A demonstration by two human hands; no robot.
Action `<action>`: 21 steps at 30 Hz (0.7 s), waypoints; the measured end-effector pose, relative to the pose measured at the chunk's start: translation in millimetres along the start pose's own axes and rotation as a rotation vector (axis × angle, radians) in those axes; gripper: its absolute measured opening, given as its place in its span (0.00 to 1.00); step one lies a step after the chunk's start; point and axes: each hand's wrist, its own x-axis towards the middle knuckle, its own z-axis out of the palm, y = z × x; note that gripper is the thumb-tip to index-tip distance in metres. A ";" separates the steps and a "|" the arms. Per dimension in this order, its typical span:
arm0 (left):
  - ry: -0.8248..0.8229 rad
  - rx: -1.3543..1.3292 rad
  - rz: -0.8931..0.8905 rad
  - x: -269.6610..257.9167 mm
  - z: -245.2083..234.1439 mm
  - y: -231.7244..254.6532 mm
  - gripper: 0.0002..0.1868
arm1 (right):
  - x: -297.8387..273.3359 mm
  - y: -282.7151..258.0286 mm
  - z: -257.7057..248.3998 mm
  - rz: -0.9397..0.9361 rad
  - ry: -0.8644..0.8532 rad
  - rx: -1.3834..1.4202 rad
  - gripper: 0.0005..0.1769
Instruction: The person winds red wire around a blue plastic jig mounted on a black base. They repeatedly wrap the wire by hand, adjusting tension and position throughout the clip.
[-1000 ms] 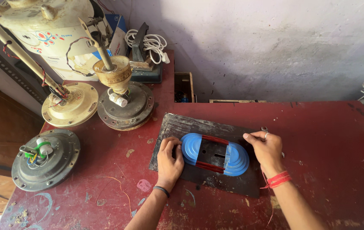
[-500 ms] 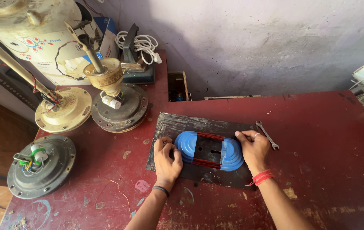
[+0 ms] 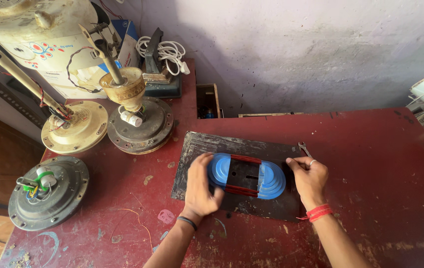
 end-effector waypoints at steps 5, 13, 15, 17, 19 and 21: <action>-0.221 0.098 0.001 10.8 -2.1 9.8 0.59 | -4.3 0.3 -6.3 -0.045 -0.024 -0.079 0.05; -0.219 0.128 -0.059 9.5 2.7 10.1 0.57 | -27.8 0.0 -34.9 -0.074 -0.094 -0.245 0.05; -0.215 0.140 -0.049 9.7 2.3 9.8 0.56 | -34.1 1.6 -39.9 -0.073 -0.101 -0.227 0.06; -0.210 0.142 -0.041 10.1 2.7 10.4 0.56 | -37.9 3.1 -43.3 -0.089 -0.098 -0.231 0.07; -0.204 0.137 -0.037 10.1 2.0 11.1 0.56 | -41.3 2.8 -44.6 -0.081 -0.099 -0.228 0.08; -0.213 0.141 -0.034 9.8 1.0 12.8 0.55 | -47.0 -0.2 -45.7 -0.052 -0.103 -0.222 0.08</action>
